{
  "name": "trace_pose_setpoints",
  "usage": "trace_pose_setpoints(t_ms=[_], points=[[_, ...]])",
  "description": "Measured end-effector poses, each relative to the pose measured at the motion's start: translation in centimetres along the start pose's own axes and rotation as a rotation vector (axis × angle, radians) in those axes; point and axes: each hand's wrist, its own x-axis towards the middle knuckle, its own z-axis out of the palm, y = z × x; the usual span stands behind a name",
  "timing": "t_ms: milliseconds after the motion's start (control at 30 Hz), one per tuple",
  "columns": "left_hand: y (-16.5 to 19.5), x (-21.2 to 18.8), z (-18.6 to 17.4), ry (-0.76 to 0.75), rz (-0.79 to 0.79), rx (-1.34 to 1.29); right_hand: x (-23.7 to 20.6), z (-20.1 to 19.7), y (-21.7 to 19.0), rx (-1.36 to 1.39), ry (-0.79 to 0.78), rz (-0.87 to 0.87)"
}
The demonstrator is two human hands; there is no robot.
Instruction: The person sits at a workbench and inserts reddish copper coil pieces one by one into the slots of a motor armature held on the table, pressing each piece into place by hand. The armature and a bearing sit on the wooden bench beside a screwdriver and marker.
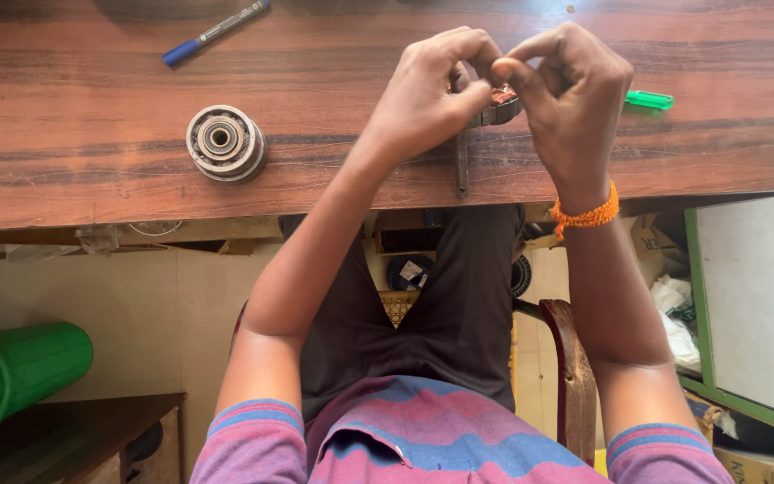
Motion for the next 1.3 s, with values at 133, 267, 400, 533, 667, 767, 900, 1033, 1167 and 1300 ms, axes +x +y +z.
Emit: trace_pose_setpoints(t_ms=[133, 267, 400, 533, 667, 767, 900, 1033, 1167, 1300], points=[[-1.6, -0.7, -2.1, -0.161, 0.111, -0.181, -1.6, -0.2, -2.1, 0.013, -0.116, -0.131], [-2.5, -1.0, -3.4, -0.221, 0.182, -0.196, -4.2, 0.9, -3.7, 0.023, -0.143, -0.001], [-2.2, -1.6, -3.7, -0.199, 0.273, -0.192, -6.7, 2.4, -3.2, 0.147, -0.107, 0.23], [-0.9, -3.5, -2.9, -0.075, 0.375, -0.085, -7.8, 3.3, -1.4, 0.179, -0.027, 0.202], [0.3, -5.6, -3.0, 0.199, 0.43, 0.143, -8.0, 4.4, -0.9, 0.034, 0.024, -0.004], [0.2, -6.5, -3.3, 0.366, 0.316, 0.188, -8.1, 4.6, -1.0, -0.008, 0.058, 0.039], [-0.4, -7.1, -2.7, 0.425, 0.13, 0.072, -8.2, 4.6, -0.6, -0.029, 0.111, 0.078], [-0.2, -7.2, -2.1, 0.466, 0.154, 0.077, -8.1, 4.4, -0.3, -0.02, 0.069, 0.07], [0.7, -6.8, -1.7, 0.506, 0.137, 0.113, -7.6, 3.6, -0.5, 0.003, 0.046, 0.083], [0.8, -6.5, -1.3, 0.526, 0.126, 0.184, -6.5, 3.2, -0.7, 0.032, 0.042, 0.147]])
